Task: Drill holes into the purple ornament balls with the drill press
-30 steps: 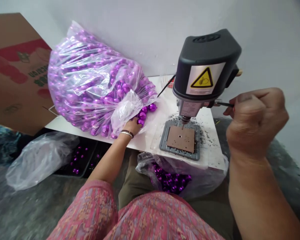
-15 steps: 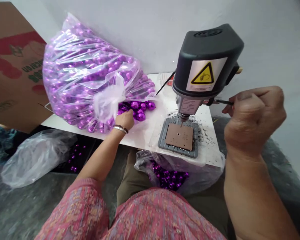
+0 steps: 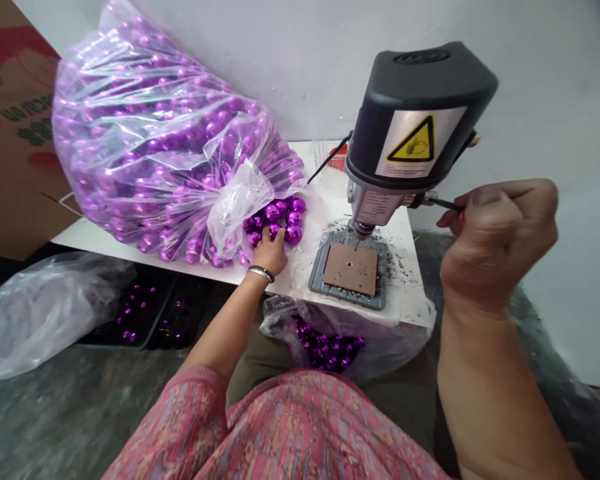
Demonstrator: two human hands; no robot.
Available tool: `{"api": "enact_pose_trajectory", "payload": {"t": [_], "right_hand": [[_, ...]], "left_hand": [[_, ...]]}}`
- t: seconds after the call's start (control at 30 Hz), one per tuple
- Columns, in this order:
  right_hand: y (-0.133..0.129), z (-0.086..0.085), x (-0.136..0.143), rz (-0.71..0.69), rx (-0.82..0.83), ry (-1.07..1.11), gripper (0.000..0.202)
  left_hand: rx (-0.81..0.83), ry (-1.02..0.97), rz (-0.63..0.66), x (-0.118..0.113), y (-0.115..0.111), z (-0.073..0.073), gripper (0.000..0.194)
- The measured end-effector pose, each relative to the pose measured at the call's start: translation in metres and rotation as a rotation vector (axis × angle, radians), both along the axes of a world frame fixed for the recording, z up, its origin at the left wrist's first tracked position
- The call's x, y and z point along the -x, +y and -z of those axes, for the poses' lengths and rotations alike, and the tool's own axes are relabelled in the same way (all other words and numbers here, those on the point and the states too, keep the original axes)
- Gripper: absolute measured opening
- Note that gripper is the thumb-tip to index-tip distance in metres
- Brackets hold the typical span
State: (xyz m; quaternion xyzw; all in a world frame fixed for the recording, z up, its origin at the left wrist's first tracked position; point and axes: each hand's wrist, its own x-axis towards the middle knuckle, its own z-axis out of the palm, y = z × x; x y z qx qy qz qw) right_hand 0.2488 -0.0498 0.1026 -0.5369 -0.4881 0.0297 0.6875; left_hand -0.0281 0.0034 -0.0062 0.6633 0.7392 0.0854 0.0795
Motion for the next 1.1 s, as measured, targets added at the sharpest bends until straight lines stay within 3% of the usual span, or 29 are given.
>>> {"api": "enact_pose_trajectory", "payload": {"t": [0.07, 0.17, 0.23, 0.33, 0.43, 0.5, 0.6, 0.73, 0.83, 0.97, 1.1], "right_hand": [[-0.001, 0.002, -0.001, -0.003, -0.004, -0.019, 0.027], [-0.001, 0.003, 0.000, -0.006, -0.017, -0.017, 0.026], [-0.001, 0.004, 0.000, -0.006, -0.020, -0.003, 0.026], [-0.001, 0.004, 0.001, -0.001, -0.016, 0.006, 0.027], [-0.001, 0.005, 0.001, -0.002, -0.017, 0.000, 0.026], [-0.001, 0.005, 0.000, -0.012, -0.031, -0.009, 0.025], [0.000, 0.007, 0.000, -0.037, -0.056, -0.010, 0.025], [-0.001, 0.008, 0.004, -0.035, -0.083, -0.012, 0.021], [-0.002, 0.000, 0.006, -0.018, -0.090, -0.042, 0.021], [0.007, -0.029, 0.001, 0.023, 0.002, -0.139, 0.031], [0.034, -0.064, -0.008, 0.030, 0.114, -0.115, 0.034]], "left_hand": [[-0.150, -0.148, 0.019, 0.005, 0.000, 0.003, 0.069], [-0.385, -0.420, -0.062, 0.011, -0.003, 0.004, 0.050], [-0.441, -0.629, -0.117, 0.009, -0.008, 0.003, 0.045], [-0.339, -1.157, -0.187, -0.003, -0.020, 0.001, 0.035], [-0.056, -1.780, -0.306, -0.021, -0.034, -0.003, 0.027], [0.158, -1.989, -0.343, -0.031, -0.043, -0.004, 0.030], [0.307, -2.020, -0.286, -0.041, -0.053, -0.003, 0.038], [0.249, -1.797, -0.140, -0.044, -0.058, 0.004, 0.070], [0.203, -1.621, -0.022, -0.043, -0.056, 0.011, 0.070], [0.281, -1.621, 0.129, -0.041, -0.052, 0.014, 0.080], [0.405, -1.767, 0.149, -0.045, -0.050, 0.015, 0.081]]}}
